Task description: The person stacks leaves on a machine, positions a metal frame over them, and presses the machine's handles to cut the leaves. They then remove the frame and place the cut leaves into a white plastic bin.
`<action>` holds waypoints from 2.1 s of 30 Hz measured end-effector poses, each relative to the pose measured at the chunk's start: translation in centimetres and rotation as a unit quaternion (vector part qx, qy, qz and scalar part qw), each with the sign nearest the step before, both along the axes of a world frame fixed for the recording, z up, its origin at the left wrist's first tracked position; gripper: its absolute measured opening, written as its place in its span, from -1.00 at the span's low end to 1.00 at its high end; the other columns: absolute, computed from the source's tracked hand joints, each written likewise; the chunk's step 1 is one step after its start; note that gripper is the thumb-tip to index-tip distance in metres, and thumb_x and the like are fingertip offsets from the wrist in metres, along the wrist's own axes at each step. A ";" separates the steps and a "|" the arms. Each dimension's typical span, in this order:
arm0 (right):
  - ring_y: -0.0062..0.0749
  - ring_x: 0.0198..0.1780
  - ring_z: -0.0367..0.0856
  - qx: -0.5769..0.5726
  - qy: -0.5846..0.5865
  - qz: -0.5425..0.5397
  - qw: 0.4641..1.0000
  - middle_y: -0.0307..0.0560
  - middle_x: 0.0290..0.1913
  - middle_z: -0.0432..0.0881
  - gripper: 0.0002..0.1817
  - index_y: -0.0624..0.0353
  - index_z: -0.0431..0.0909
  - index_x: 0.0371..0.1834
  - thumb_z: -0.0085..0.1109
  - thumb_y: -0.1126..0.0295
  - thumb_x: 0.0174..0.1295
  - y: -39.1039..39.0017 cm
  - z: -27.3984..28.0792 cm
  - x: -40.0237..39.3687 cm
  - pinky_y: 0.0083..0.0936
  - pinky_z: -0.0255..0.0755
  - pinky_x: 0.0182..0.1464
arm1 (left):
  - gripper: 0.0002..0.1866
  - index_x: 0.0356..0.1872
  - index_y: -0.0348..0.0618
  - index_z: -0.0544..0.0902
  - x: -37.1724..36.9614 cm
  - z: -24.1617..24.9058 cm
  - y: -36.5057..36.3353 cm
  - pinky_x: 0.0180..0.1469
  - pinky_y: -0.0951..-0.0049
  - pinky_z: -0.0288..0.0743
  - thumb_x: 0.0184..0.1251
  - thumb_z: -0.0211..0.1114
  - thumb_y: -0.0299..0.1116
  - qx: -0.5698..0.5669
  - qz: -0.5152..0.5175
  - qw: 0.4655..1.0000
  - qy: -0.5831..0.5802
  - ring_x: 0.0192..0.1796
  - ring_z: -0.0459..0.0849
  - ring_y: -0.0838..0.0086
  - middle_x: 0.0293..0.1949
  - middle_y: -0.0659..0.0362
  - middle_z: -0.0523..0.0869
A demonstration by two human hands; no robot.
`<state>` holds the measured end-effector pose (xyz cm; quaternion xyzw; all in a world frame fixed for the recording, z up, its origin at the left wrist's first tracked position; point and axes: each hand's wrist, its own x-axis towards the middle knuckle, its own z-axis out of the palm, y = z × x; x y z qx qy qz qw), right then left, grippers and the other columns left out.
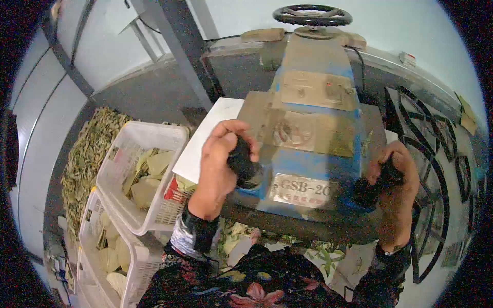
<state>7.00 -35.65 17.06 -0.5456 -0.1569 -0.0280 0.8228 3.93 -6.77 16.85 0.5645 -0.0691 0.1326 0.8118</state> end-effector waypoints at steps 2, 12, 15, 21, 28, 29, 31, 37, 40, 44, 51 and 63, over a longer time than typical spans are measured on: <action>-0.47 -0.57 0.29 -0.005 -0.001 -0.010 1.000 -0.17 -0.62 0.33 -0.73 0.15 0.32 -0.43 -0.05 0.16 0.19 -0.1 -0.5 0.1 -0.54 0.22 -0.50 | -0.71 -0.10 -0.27 0.45 0.1 -0.6 -0.1 -0.27 0.45 0.42 0.26 0.00 -0.30 -0.006 0.000 1.000 0.004 -0.40 0.53 0.42 -0.42 0.07 0.56; -0.53 -0.61 0.26 -0.001 -0.029 -0.028 0.999 -0.24 -0.61 0.30 -0.71 0.11 0.31 -0.41 -0.06 0.12 0.27 -1.6 -3.0 1.1 -0.59 0.16 -0.55 | -0.82 -0.11 -0.23 0.42 0.3 -1.7 -0.1 -0.22 0.50 0.38 0.38 -0.08 -0.43 0.084 -0.018 0.995 -0.048 -0.35 0.49 0.55 -0.41 0.14 0.55; -0.56 -0.63 0.20 0.015 -0.070 -0.022 0.997 -0.27 -0.62 0.27 -0.73 0.10 0.30 -0.40 -0.08 0.14 0.29 -2.3 -3.8 1.6 -0.60 0.12 -0.58 | -0.85 -0.16 -0.25 0.43 1.2 -2.6 -0.2 -0.33 0.55 0.39 0.37 -0.09 -0.46 0.040 -0.011 0.992 -0.123 -0.43 0.48 0.60 -0.45 0.18 0.55; -0.57 -0.57 0.29 0.029 0.009 -0.212 0.977 -0.28 -0.55 0.37 -0.67 0.12 0.45 -0.24 0.01 0.06 0.27 2.7 -1.6 -0.5 -0.63 0.17 -0.53 | -0.94 -0.27 -0.20 0.46 2.5 -0.9 4.6 -0.47 0.54 0.35 0.32 0.01 -0.51 0.093 0.023 0.985 -0.143 -0.53 0.44 0.65 -0.58 0.29 0.47; -0.29 0.20 0.38 -0.216 -0.160 -0.105 0.957 0.01 0.19 0.38 -0.27 0.22 0.18 0.31 0.26 0.16 0.12 15.8 -1.6 -3.8 -0.33 0.22 0.27 | -0.68 -0.13 -0.27 0.50 7.4 0.6 16.4 -0.11 0.35 0.44 0.32 0.00 -0.20 0.188 0.290 0.932 -0.112 -0.23 0.57 0.32 -0.27 0.00 0.59; -0.13 0.25 0.32 -0.303 -0.219 -0.106 0.922 0.11 0.26 0.30 -0.22 0.23 0.11 0.35 0.27 0.20 0.12 16.5 -1.1 -4.7 -0.29 0.18 0.29 | -0.60 -0.01 -0.30 0.47 7.0 0.8 16.8 0.08 0.32 0.40 0.32 -0.01 -0.17 0.242 0.390 0.884 -0.087 -0.05 0.56 0.28 -0.09 -0.07 0.58; 0.03 0.29 0.25 -0.477 -0.216 -0.038 0.851 0.22 0.27 0.26 -0.25 0.28 0.13 0.33 0.27 0.25 0.12 15.4 -1.4 -4.1 -0.26 0.14 0.31 | -0.44 0.29 -0.38 0.18 5.2 -1.0 16.6 0.33 0.20 0.10 0.42 -0.08 -0.18 0.315 0.392 0.836 -0.222 0.28 0.31 0.17 0.27 -0.11 0.28; 0.23 0.26 0.23 -0.638 -0.011 -0.386 0.666 0.38 0.29 0.18 -0.29 0.35 0.22 0.27 0.13 0.06 0.19 0.8 -12.7 2.6 -0.17 0.17 0.28 | -0.22 0.33 -0.38 0.05 3.9 -6.0 14.4 0.19 0.27 0.26 0.16 0.19 -0.25 0.307 0.217 0.913 -0.160 0.04 0.44 0.29 0.04 -0.07 0.44; 0.27 0.20 0.31 -0.670 0.113 -0.367 0.635 0.43 0.21 0.27 -0.23 0.36 0.23 0.26 0.07 -0.08 0.19 -2.1 -14.7 4.1 -0.07 0.27 0.19 | -0.26 0.32 -0.39 0.05 6.3 -5.3 19.2 0.15 0.32 0.29 0.25 0.18 -0.21 0.356 0.253 0.888 -0.143 0.01 0.45 0.30 0.01 -0.03 0.45; 0.23 0.07 0.43 -0.694 0.167 -0.315 0.625 0.37 0.02 0.43 -0.23 0.36 0.32 0.15 0.02 -0.18 0.17 -0.6 -14.3 4.9 -0.05 0.38 0.06 | -0.24 0.33 -0.36 0.12 5.3 -5.2 17.6 0.22 0.10 0.21 0.17 0.22 -0.20 0.553 0.304 0.751 -0.198 0.16 0.40 0.14 0.12 -0.12 0.44; 0.22 -0.06 0.53 -0.704 0.147 -0.280 0.635 0.30 -0.01 0.43 -0.32 0.39 0.37 -0.02 0.01 -0.14 0.20 0.7 -13.6 4.7 -0.06 0.45 -0.05 | -0.41 0.10 -0.30 0.44 -0.7 -14.0 5.3 0.25 -0.01 0.19 -0.07 0.24 -0.37 0.688 -0.114 0.643 -0.315 0.19 0.41 0.06 0.12 -0.09 0.47; -0.47 -0.30 0.57 -0.382 0.288 -0.081 0.874 -0.11 -0.27 0.63 -0.62 0.36 0.51 -0.03 0.14 0.27 0.22 -0.8 -8.3 5.0 -0.46 0.48 -0.21 | -0.31 0.17 -0.34 0.36 0.1 -12.3 4.6 0.00 0.28 0.42 -0.03 0.34 -0.27 0.644 -0.025 0.733 -0.219 -0.21 0.55 0.20 -0.29 0.04 0.56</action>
